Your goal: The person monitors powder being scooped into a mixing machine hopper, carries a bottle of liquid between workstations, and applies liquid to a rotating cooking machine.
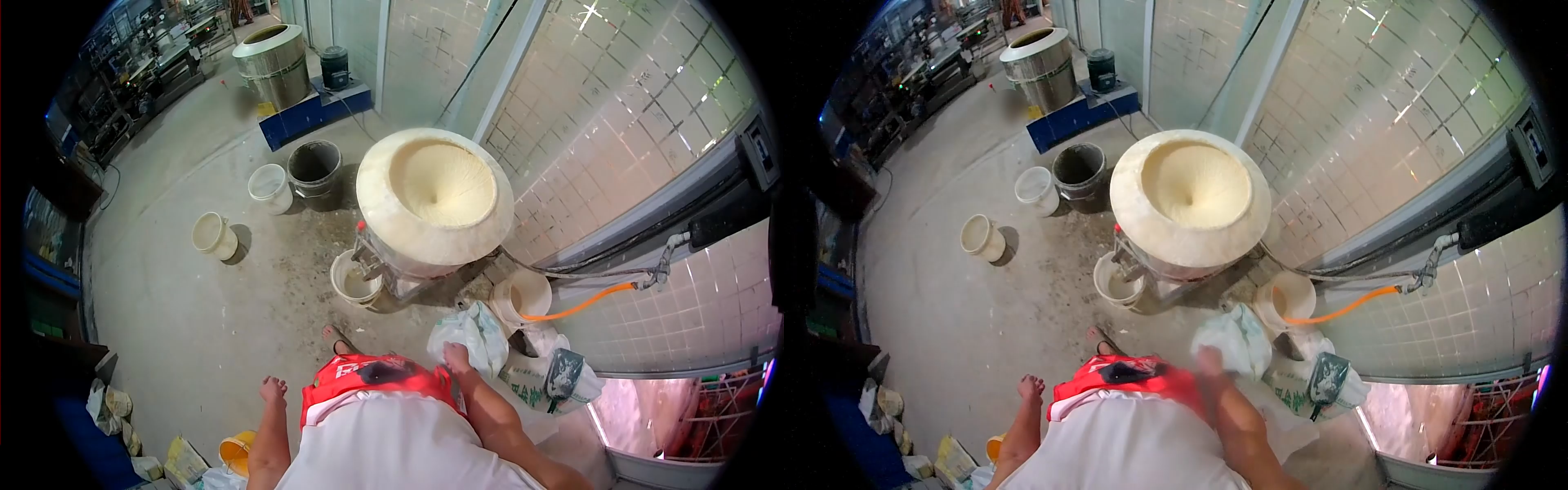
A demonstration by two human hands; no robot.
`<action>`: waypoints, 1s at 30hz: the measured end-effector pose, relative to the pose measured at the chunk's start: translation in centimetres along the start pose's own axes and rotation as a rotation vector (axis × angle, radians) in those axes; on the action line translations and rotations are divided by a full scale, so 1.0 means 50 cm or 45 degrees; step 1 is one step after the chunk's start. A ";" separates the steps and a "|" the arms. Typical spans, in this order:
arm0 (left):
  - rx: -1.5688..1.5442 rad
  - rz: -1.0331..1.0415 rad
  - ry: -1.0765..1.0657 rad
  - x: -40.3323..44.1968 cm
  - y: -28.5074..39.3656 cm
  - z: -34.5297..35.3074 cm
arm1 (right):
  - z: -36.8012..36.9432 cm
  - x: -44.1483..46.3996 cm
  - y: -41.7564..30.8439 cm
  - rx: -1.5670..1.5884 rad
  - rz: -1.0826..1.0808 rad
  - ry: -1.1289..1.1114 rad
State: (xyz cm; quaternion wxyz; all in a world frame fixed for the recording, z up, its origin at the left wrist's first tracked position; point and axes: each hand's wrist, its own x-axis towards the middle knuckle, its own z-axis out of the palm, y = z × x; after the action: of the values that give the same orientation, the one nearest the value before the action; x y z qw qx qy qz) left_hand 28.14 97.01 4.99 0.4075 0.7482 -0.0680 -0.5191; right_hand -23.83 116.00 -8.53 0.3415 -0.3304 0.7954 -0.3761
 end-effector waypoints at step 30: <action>-0.031 0.028 -0.029 0.026 -0.022 -0.051 | 0.022 -0.011 0.022 -0.095 0.115 -0.050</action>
State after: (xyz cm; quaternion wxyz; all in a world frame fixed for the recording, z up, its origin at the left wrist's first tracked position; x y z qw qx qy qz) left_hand 30.47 98.42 3.62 0.4213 0.7364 -0.0745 -0.5241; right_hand -22.97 116.57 -9.80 0.3611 -0.3138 0.8162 -0.3239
